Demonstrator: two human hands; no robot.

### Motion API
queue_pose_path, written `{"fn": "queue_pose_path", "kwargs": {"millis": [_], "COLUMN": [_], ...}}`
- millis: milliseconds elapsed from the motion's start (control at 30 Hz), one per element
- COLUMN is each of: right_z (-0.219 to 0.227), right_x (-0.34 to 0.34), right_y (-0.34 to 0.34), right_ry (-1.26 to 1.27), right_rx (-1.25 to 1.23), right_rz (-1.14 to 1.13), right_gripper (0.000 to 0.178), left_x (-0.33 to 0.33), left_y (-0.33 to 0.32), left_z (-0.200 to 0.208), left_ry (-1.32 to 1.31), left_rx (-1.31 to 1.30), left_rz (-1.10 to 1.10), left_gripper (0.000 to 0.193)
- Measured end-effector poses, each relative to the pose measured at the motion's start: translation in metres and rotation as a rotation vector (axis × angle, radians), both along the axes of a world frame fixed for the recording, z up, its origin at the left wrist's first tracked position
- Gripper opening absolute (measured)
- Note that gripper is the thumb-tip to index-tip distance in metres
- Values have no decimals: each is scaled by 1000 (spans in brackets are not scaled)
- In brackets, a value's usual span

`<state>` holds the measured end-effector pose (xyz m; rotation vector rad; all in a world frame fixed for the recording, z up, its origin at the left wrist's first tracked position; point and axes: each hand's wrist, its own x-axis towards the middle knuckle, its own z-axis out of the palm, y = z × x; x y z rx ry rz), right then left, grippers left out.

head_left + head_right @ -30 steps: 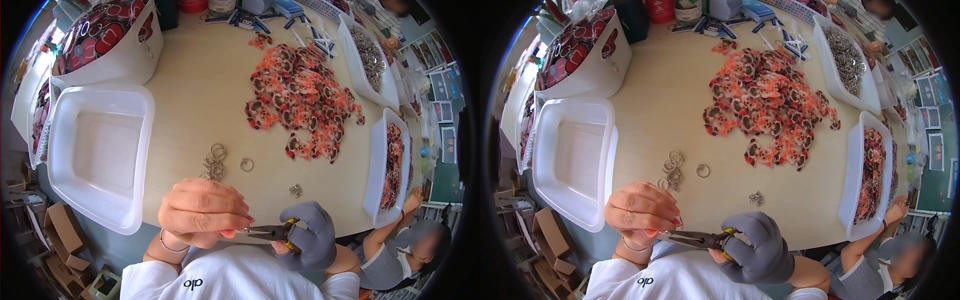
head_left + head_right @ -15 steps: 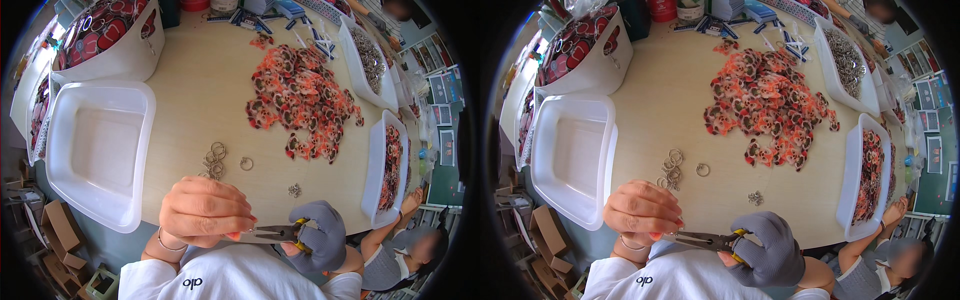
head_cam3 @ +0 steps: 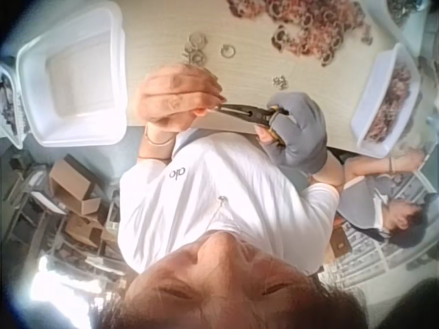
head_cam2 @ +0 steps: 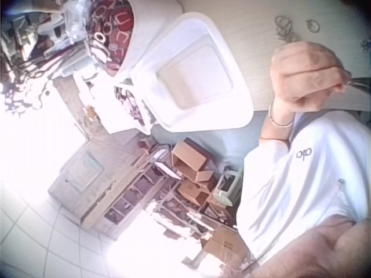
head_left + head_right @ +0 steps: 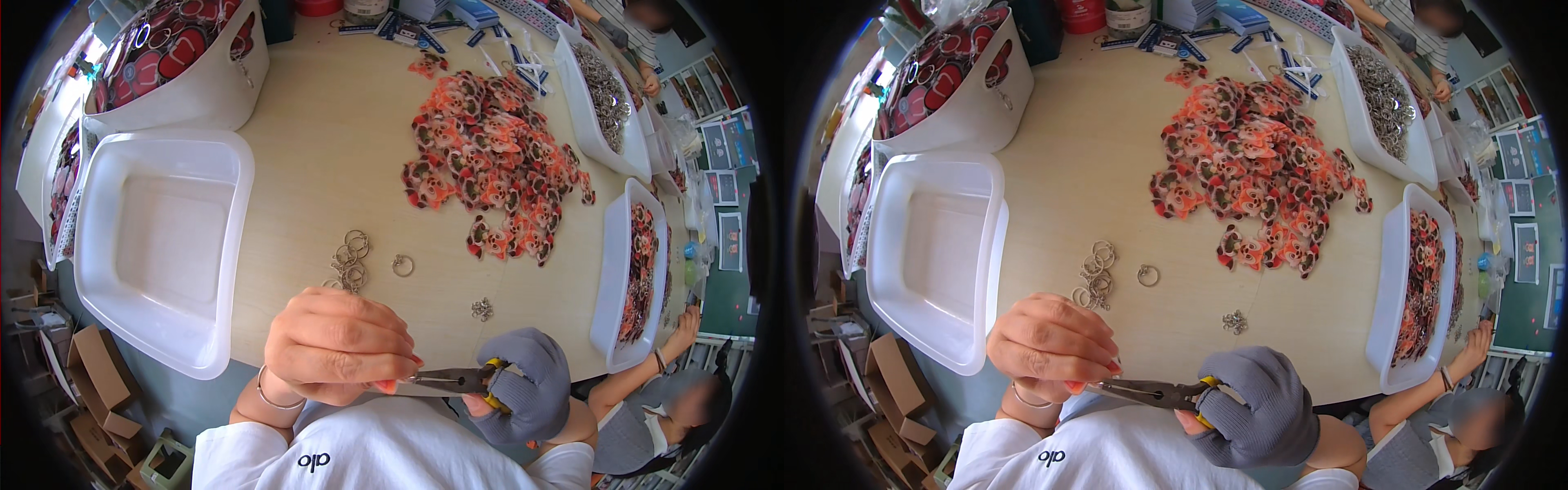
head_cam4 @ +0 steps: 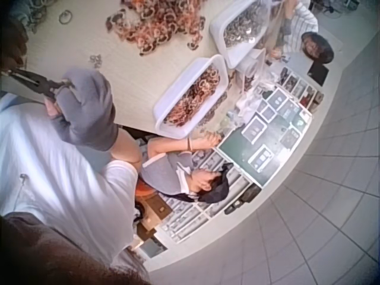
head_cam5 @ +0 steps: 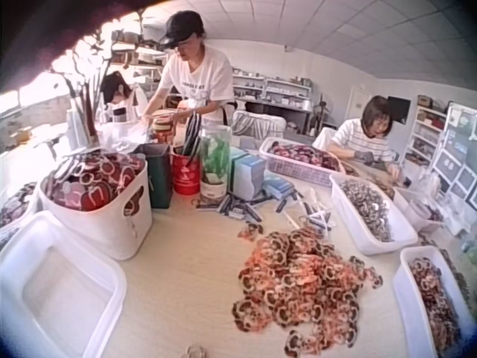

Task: The person assembles keychains by attaching small fox-shaped charms to metal key rings using pliers. They pick up a charm and a split ring, use the pliers to open the ring, link the charm, and then close the ring. The finished keychains are placed into a white plastic container on the table.

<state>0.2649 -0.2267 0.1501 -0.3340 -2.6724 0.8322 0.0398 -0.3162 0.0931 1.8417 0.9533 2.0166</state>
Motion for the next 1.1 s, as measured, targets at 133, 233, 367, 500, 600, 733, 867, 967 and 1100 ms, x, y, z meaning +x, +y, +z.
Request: {"fn": "queue_pose_path", "kwargs": {"millis": [133,233,367,500,600,733,867,967,1100], "right_z": [-2,-9,-8,-8,-10,-13,-16,-19,-24], "right_x": [1,2,-5,-11,-10,-11,-17,-20,-20], "right_y": [0,2,5,9,12,16,18,21,23], "right_ry": [5,31,11,43,37,66,104,130,179], "right_rx": [73,199,236,113,51,22,42,61,96], "right_rz": [39,66,47,5,20,31,55,91,119], "right_gripper": [27,28,26,26,26,27,27,27,26], "left_x": [2,6,8,9,8,9,8,9,10], "left_y": [0,-1,-6,-9,-10,-11,-11,-12,-9], "left_z": [-1,-3,-3,-1,-2,0,-1,-2,-4], "left_ry": [-80,-155,-277,-351,-416,-509,-549,-603,-641], "left_rx": [-26,-43,-139,-229,-245,-302,-338,-361,-365], "left_rz": [-60,-78,-109,-131,-170,-249,-325,-384,-445], "left_gripper": [9,12,15,9,9,8,9,9,9]}}
